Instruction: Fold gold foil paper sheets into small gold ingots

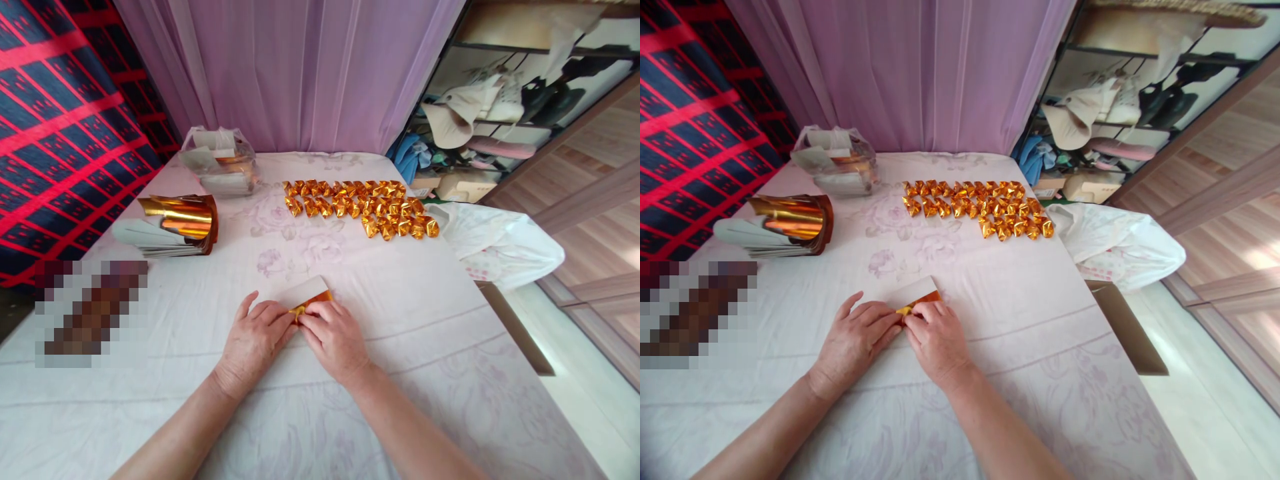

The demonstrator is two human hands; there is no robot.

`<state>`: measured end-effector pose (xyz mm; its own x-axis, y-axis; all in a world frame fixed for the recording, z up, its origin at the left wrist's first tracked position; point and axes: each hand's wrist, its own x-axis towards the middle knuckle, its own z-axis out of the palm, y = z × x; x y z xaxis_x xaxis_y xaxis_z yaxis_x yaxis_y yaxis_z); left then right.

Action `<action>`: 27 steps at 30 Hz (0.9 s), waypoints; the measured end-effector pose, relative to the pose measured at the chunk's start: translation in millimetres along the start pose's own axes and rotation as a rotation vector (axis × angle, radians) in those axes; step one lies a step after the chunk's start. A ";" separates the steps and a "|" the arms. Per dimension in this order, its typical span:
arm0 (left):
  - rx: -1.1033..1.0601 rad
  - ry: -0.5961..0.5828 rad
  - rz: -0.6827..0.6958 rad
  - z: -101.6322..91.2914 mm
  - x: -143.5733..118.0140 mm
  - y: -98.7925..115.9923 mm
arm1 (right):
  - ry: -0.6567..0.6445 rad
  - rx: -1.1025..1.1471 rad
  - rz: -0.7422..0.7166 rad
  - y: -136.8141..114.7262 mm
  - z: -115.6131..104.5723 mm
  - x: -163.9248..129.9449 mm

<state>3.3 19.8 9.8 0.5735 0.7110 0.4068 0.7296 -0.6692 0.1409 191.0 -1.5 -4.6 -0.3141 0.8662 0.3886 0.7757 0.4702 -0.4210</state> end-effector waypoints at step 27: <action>-0.166 -0.091 -0.157 2.1 2.2 -0.3 | 0.004 -0.104 0.140 -3.4 -2.3 -0.4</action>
<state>5.1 22.0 8.8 0.4946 0.8206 0.2863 0.7456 -0.5699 0.3455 189.7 -3.8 -1.5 -0.1972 0.9211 0.3357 0.8642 0.3250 -0.3842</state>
